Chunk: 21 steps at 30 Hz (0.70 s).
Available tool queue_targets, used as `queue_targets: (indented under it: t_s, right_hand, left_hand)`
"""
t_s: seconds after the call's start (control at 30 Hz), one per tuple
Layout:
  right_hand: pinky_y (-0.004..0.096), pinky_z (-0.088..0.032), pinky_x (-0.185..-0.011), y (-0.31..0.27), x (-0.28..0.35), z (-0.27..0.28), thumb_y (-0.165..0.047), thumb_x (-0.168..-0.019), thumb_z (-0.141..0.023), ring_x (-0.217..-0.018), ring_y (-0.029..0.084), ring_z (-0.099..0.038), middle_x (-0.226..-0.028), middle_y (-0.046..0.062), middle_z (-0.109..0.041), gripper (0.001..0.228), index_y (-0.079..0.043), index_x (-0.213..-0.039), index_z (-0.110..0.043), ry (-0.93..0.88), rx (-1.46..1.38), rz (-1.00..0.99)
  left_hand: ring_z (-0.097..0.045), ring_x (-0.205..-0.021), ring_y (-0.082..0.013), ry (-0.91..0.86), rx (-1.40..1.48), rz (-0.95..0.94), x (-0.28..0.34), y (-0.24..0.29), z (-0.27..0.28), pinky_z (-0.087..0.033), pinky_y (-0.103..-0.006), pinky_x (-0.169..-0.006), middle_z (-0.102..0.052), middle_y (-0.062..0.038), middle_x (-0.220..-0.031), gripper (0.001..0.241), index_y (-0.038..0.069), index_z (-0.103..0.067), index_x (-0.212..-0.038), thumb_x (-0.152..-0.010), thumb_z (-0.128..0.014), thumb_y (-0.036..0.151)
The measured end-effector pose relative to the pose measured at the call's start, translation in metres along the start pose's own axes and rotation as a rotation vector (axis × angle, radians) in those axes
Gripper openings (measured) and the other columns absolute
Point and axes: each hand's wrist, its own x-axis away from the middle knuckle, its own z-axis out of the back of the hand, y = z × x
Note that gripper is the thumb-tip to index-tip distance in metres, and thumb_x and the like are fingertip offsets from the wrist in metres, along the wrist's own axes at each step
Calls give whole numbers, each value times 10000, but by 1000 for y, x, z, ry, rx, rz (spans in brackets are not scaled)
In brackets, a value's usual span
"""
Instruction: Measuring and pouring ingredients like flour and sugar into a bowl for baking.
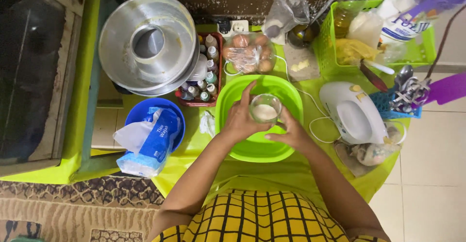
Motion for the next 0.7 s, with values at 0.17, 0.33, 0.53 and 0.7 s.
queue_targets:
  t_s: [0.17,0.33,0.53,0.7]
  right_hand:
    - [523,-349,-1195,3,-4,0,-2,-616,-929,-1422,342,-435,-1465,193,-512,1063,-43,-1529,-384,188,-65,190]
    - [505,-495,-1076,-37,-7,20,29,-598,-928,-1210,365,-626,-1275,226,-641,969,-13,-1449,-467,162,-149,155]
    - [493,-582,-925,-49,-4,49,-458,-514,-910,-1142,246,-686,-1221,30,-684,1016,-315,-1455,-554,94,1158,204]
    - [459,-476,-843,-53,-17,42,-240,-569,-824,-943,244,-642,-986,8,-647,724,-303,-1269,-650,45,1867,566]
  left_hand:
    - [-617,-1194,-508,27,16,-82,18,66,18,-410,-586,-1101,-669,-258,-1270,1341,96,-115,-1631,-600,-947,309]
    - [-556,-1293,-491,197,199,-186,34,46,37,-404,-631,-1129,-533,-304,-1456,1302,74,-86,-1635,-673,-959,165]
    - [-632,-1185,-411,511,20,-207,57,-42,30,-476,-531,-1061,-615,-190,-1349,682,91,-504,-1488,-882,-812,150]
    - [-573,-1259,-429,504,-89,125,65,-105,4,-389,-568,-1124,-610,-172,-1322,605,121,-544,-1471,-897,-735,143]
